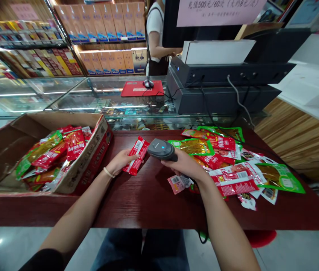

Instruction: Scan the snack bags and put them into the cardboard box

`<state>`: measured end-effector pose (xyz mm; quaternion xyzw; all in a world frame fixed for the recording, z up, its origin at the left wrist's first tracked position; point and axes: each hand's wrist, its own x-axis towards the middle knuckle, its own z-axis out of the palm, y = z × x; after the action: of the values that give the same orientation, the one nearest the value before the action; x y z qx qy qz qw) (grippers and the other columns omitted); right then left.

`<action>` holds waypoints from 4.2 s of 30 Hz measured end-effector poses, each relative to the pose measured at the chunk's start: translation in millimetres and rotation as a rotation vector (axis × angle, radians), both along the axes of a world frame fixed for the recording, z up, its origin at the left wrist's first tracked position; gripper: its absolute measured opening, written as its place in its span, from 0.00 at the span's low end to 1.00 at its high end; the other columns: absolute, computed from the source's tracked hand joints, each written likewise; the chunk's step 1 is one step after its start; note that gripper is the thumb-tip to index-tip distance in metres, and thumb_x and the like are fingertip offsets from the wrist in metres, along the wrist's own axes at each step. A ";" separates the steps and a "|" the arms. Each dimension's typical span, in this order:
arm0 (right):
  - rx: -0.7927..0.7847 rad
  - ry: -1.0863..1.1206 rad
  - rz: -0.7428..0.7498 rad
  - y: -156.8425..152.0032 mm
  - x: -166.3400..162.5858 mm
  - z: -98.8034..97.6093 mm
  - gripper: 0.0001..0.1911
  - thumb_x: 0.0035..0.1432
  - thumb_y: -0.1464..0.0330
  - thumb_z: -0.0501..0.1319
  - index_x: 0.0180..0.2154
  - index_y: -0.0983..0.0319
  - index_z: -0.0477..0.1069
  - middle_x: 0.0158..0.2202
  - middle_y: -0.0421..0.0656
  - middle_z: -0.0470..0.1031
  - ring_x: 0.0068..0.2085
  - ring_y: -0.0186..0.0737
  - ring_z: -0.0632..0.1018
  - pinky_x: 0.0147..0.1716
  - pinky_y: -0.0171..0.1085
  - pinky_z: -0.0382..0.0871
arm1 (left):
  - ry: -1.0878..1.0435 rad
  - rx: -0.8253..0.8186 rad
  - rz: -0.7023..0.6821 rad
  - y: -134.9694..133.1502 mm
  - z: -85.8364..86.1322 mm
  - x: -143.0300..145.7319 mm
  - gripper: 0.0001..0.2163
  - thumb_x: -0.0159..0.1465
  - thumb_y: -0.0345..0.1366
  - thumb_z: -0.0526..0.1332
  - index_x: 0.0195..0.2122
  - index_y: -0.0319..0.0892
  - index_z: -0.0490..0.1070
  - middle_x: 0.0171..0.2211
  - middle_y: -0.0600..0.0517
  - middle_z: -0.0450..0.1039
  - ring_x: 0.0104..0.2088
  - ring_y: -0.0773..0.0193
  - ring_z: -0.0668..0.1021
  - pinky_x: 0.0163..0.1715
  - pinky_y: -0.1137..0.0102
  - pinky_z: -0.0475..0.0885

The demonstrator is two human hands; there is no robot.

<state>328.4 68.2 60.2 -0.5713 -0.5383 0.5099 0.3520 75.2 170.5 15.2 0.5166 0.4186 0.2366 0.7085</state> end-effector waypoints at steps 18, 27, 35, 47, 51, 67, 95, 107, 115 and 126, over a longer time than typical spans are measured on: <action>-0.007 0.107 -0.039 1.4 -0.8 8.7 0.19 0.53 0.55 0.66 0.27 0.60 0.62 0.17 0.33 0.63 0.15 0.30 0.65 0.15 0.32 0.58 | -0.168 0.025 0.201 -9.6 13.2 12.6 0.19 0.58 0.33 0.64 0.49 0.39 0.62 0.38 0.46 0.78 0.32 0.58 0.82 0.33 0.64 0.77; -0.030 0.081 -0.026 1.7 -4.5 2.4 0.22 0.51 0.51 0.66 0.21 0.59 0.62 0.15 0.37 0.64 0.16 0.33 0.67 0.17 0.34 0.60 | -0.162 0.570 0.378 -50.4 107.8 -54.9 0.18 0.60 0.37 0.65 0.50 0.41 0.66 0.49 0.45 0.75 0.49 0.57 0.77 0.52 0.61 0.71; -0.046 -0.002 0.027 8.1 -6.1 -7.4 0.23 0.51 0.49 0.64 0.15 0.55 0.65 0.13 0.46 0.64 0.16 0.41 0.67 0.18 0.43 0.60 | 0.173 0.724 0.777 -23.4 127.3 -199.9 0.19 0.59 0.41 0.63 0.51 0.40 0.71 0.53 0.45 0.73 0.55 0.55 0.73 0.55 0.61 0.68; -0.025 -0.020 -0.070 4.3 -11.4 2.7 0.23 0.49 0.48 0.65 0.17 0.57 0.64 0.14 0.42 0.64 0.16 0.38 0.66 0.17 0.39 0.59 | 0.209 0.879 0.908 -26.6 123.2 -198.4 0.16 0.61 0.41 0.61 0.47 0.39 0.73 0.45 0.45 0.76 0.44 0.60 0.78 0.44 0.67 0.74; -0.009 -0.014 -0.128 2.1 -4.9 8.1 0.23 0.47 0.50 0.68 0.22 0.59 0.63 0.17 0.39 0.66 0.16 0.35 0.67 0.16 0.36 0.60 | 0.327 1.035 0.739 -47.0 138.6 -141.5 0.13 0.63 0.40 0.60 0.45 0.40 0.74 0.43 0.47 0.77 0.43 0.61 0.78 0.45 0.67 0.73; 0.135 0.218 -0.370 -2.9 43.2 14.2 0.18 0.51 0.56 0.68 0.34 0.58 0.62 0.19 0.32 0.66 0.15 0.30 0.66 0.13 0.31 0.60 | 0.244 0.956 0.069 -13.3 23.9 81.6 0.12 0.62 0.39 0.61 0.45 0.42 0.73 0.42 0.47 0.75 0.41 0.59 0.76 0.45 0.65 0.70; 0.163 0.193 -0.387 5.1 25.0 6.8 0.18 0.53 0.56 0.66 0.26 0.57 0.60 0.17 0.34 0.64 0.15 0.31 0.65 0.14 0.34 0.60 | -0.473 0.117 0.381 25.5 -19.4 67.8 0.17 0.60 0.47 0.62 0.45 0.40 0.70 0.44 0.47 0.77 0.41 0.64 0.80 0.46 0.65 0.74; 0.097 -0.011 -0.141 5.1 2.2 1.6 0.32 0.54 0.58 0.65 0.56 0.55 0.55 0.19 0.30 0.66 0.14 0.31 0.66 0.13 0.30 0.60 | -0.554 0.039 0.496 38.7 -30.6 64.7 0.20 0.51 0.35 0.70 0.46 0.41 0.71 0.42 0.49 0.78 0.39 0.66 0.79 0.43 0.69 0.73; 0.052 -0.046 -0.148 6.8 5.1 -6.8 0.21 0.54 0.57 0.65 0.46 0.58 0.65 0.18 0.33 0.67 0.15 0.33 0.68 0.14 0.32 0.60 | -0.552 0.036 0.510 38.5 -29.6 67.0 0.19 0.51 0.33 0.70 0.45 0.41 0.73 0.41 0.48 0.78 0.39 0.64 0.79 0.43 0.67 0.74; 0.048 0.004 -0.193 7.9 6.4 -5.1 0.21 0.53 0.56 0.66 0.42 0.59 0.62 0.18 0.31 0.67 0.14 0.32 0.67 0.13 0.30 0.59 | -0.543 0.047 0.515 39.7 -30.0 67.7 0.20 0.50 0.33 0.70 0.45 0.40 0.71 0.40 0.49 0.77 0.37 0.66 0.79 0.40 0.69 0.75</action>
<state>334.8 76.1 55.1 -0.6108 -0.4921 0.4617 0.4142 142.9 210.2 -14.9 0.3291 0.3262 0.5448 0.6989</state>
